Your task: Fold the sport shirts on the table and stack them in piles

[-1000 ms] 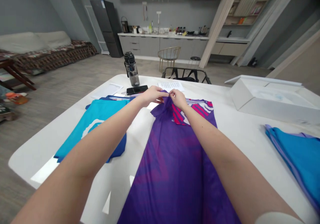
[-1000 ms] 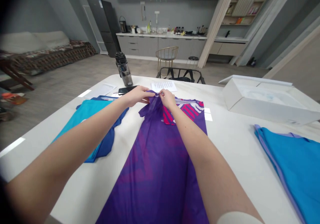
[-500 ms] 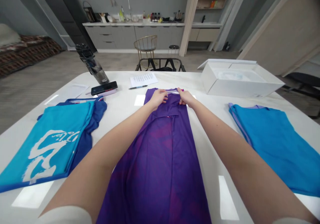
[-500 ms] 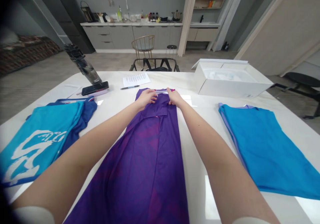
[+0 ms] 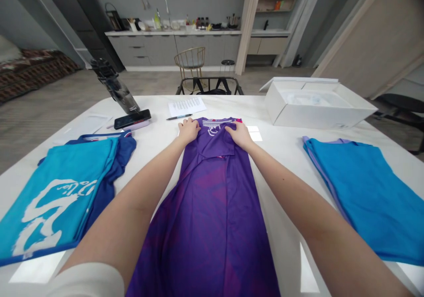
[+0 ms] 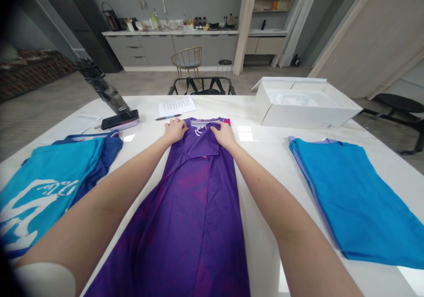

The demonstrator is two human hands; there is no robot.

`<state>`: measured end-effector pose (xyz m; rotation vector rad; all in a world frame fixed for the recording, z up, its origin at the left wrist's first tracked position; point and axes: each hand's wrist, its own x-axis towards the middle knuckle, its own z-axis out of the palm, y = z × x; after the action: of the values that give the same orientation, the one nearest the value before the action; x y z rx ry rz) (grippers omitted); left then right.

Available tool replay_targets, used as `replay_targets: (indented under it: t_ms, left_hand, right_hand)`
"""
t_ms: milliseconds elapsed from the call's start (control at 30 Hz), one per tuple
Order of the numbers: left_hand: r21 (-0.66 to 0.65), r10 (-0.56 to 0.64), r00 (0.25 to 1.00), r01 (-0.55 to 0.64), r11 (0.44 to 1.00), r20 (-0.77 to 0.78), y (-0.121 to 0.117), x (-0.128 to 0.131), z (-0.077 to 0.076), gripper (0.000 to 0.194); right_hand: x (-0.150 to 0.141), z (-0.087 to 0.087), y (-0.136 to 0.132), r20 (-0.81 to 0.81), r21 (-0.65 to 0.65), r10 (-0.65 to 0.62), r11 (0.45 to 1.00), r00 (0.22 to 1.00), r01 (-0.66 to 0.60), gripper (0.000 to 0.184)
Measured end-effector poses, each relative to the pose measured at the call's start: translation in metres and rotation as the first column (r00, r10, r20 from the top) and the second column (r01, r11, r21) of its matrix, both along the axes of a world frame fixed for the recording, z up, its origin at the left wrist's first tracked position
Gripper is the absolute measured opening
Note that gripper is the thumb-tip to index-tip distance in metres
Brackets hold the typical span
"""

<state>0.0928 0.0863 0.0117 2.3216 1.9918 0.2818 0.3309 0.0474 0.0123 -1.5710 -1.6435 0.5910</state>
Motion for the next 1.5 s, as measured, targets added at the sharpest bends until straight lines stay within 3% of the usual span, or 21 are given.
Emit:
replay_targets:
  t_ms: [67,167,300,400,467,567,633,800,967,1133,1300,1500]
  left_hand:
    - [0.046,0.022,0.997,-0.025,0.999,0.068,-0.001,0.0,0.002,0.02]
    - [0.175,0.065,0.976,-0.103,0.979,0.208,-0.005,0.003,0.008,0.024]
    - [0.15,0.126,0.946,-0.177,0.973,0.298,-0.017,0.014,0.014,0.025]
    - [0.116,0.076,0.959,-0.111,0.987,0.274,-0.035,0.022,0.015,0.03]
    - [0.132,-0.04,0.974,0.01,0.991,0.225,-0.051,0.023,0.015,0.031]
    - [0.123,-0.236,0.96,0.219,0.968,0.152,-0.079,0.017,0.016,0.027]
    - [0.101,-0.314,0.942,0.303,0.948,0.121,-0.1,0.01,0.018,0.026]
    - [0.022,-0.286,0.953,0.285,0.958,0.101,-0.16,-0.007,0.022,0.027]
    - [-0.063,-0.2,0.976,0.205,0.977,0.085,-0.216,-0.02,0.026,0.032]
    - [-0.084,-0.138,0.989,0.142,0.986,0.057,-0.257,-0.027,0.028,0.031]
    - [-0.088,-0.101,0.995,0.101,0.991,0.006,-0.287,-0.033,0.03,0.033]
    - [-0.083,-0.134,0.99,0.136,0.987,0.035,-0.318,-0.042,0.034,0.029]
  right_hand:
    - [-0.004,0.001,-0.002,-0.198,-0.024,-0.004,1.0,0.98,-0.001,0.018]
    - [-0.001,0.009,0.0,-0.446,-0.222,-0.114,0.975,0.888,0.014,0.013]
    - [0.02,0.019,0.007,-0.522,-0.416,-0.234,0.909,0.82,-0.006,0.016]
    - [0.036,0.015,0.006,-0.297,-0.38,-0.306,0.907,0.905,0.182,0.015]
    - [0.041,0.01,-0.003,0.004,-0.213,-0.315,0.927,0.949,0.309,0.023]
    - [0.035,0.006,-0.024,0.394,0.018,-0.264,0.96,0.881,0.28,0.038]
    - [0.024,0.006,-0.042,0.506,0.059,-0.188,0.981,0.842,0.184,0.036]
    - [-0.013,0.011,-0.089,0.545,0.102,0.035,0.989,0.838,-0.107,0.023]
    - [-0.05,0.014,-0.142,0.548,0.004,0.302,0.932,0.78,-0.363,0.031]
    - [-0.082,0.02,-0.182,0.624,-0.055,0.35,0.911,0.699,-0.408,0.04]
    - [-0.1,0.023,-0.202,0.664,-0.102,0.41,0.878,0.626,-0.467,0.033]
    - [-0.1,0.025,-0.226,0.657,-0.083,0.408,0.875,0.634,-0.477,0.022]
